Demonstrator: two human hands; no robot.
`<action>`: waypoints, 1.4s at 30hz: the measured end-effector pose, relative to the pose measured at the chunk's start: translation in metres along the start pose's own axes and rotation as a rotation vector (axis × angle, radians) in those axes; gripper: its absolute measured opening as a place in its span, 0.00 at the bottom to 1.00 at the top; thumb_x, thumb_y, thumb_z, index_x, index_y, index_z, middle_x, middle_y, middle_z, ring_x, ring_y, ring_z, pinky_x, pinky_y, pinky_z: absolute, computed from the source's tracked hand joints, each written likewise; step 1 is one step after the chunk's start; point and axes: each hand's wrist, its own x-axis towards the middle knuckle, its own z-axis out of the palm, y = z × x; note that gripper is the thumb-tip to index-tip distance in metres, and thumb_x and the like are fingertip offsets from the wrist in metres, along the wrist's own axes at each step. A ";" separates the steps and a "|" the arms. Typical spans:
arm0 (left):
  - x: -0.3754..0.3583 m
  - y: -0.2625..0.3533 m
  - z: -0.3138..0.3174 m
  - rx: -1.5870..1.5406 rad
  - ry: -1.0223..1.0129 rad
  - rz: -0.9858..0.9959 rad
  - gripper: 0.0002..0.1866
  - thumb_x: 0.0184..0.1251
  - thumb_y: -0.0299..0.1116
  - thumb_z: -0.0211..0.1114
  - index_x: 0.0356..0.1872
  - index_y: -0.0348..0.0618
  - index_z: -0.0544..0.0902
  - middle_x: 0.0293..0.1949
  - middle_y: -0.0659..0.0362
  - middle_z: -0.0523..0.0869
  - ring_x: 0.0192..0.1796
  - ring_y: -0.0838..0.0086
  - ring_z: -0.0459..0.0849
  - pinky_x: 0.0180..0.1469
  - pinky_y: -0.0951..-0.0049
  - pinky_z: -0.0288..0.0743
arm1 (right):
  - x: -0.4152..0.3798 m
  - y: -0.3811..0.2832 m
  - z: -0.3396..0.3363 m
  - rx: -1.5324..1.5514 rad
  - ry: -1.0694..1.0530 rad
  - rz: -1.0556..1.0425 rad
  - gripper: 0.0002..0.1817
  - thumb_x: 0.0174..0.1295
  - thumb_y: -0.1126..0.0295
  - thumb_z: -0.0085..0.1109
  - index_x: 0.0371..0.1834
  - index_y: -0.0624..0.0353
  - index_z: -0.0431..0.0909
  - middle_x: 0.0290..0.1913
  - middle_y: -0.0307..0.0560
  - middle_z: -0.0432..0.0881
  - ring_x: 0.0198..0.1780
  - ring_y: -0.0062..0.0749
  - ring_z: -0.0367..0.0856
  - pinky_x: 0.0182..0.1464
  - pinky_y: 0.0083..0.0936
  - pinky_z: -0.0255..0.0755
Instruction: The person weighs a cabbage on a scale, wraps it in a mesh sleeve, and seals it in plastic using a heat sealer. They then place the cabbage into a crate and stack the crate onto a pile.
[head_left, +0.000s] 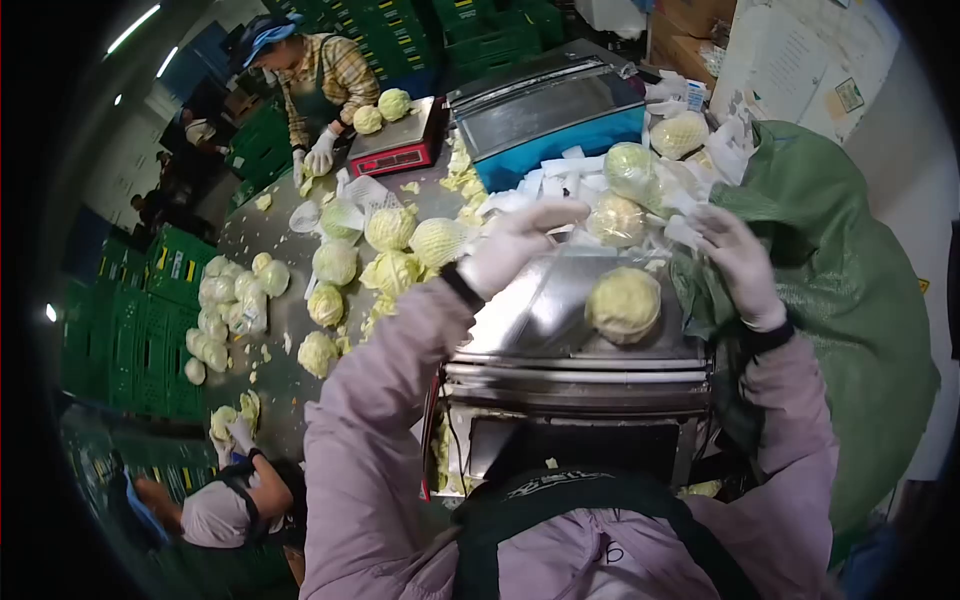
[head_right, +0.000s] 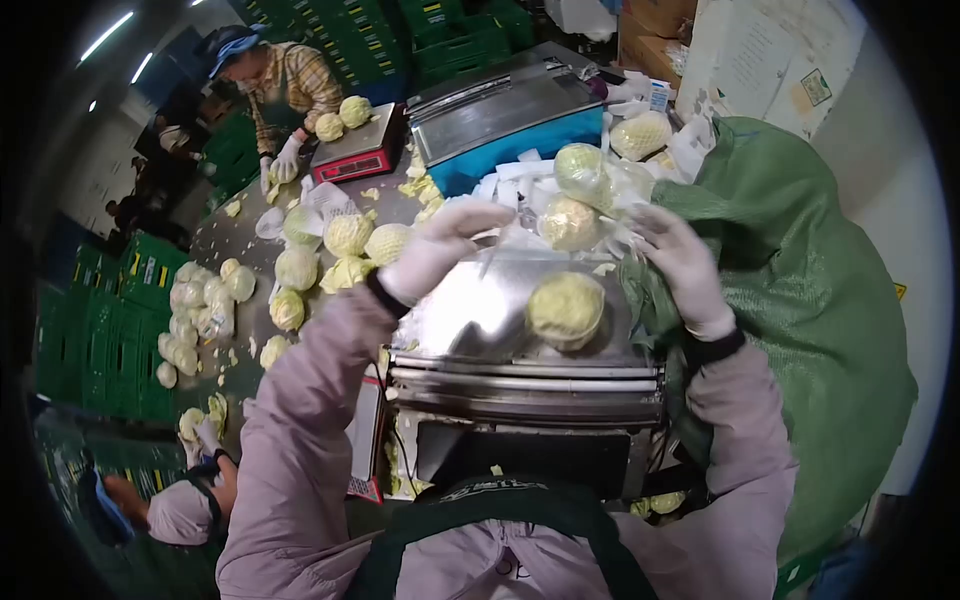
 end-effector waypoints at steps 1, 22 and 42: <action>0.013 -0.029 -0.008 0.464 -0.076 0.023 0.28 0.62 0.19 0.49 0.67 0.44 0.68 0.59 0.48 0.77 0.65 0.58 0.73 0.67 0.64 0.65 | 0.014 0.031 -0.014 -0.301 -0.138 -0.055 0.27 0.58 0.85 0.41 0.64 0.69 0.65 0.62 0.56 0.71 0.68 0.41 0.67 0.70 0.30 0.58; -0.108 -0.068 0.067 -0.171 -0.533 -0.225 0.31 0.61 0.46 0.70 0.58 0.36 0.74 0.55 0.54 0.79 0.59 0.72 0.73 0.63 0.69 0.66 | -0.073 0.043 0.041 -0.039 -0.873 0.719 0.40 0.55 0.50 0.68 0.63 0.67 0.68 0.55 0.51 0.80 0.57 0.33 0.78 0.61 0.30 0.70; -0.362 -0.071 0.122 -0.940 0.375 -0.769 0.28 0.75 0.47 0.45 0.57 0.27 0.74 0.57 0.40 0.78 0.60 0.57 0.79 0.66 0.60 0.68 | -0.286 0.050 0.099 0.153 -0.152 0.989 0.23 0.75 0.58 0.41 0.56 0.69 0.74 0.52 0.56 0.82 0.52 0.39 0.83 0.54 0.27 0.76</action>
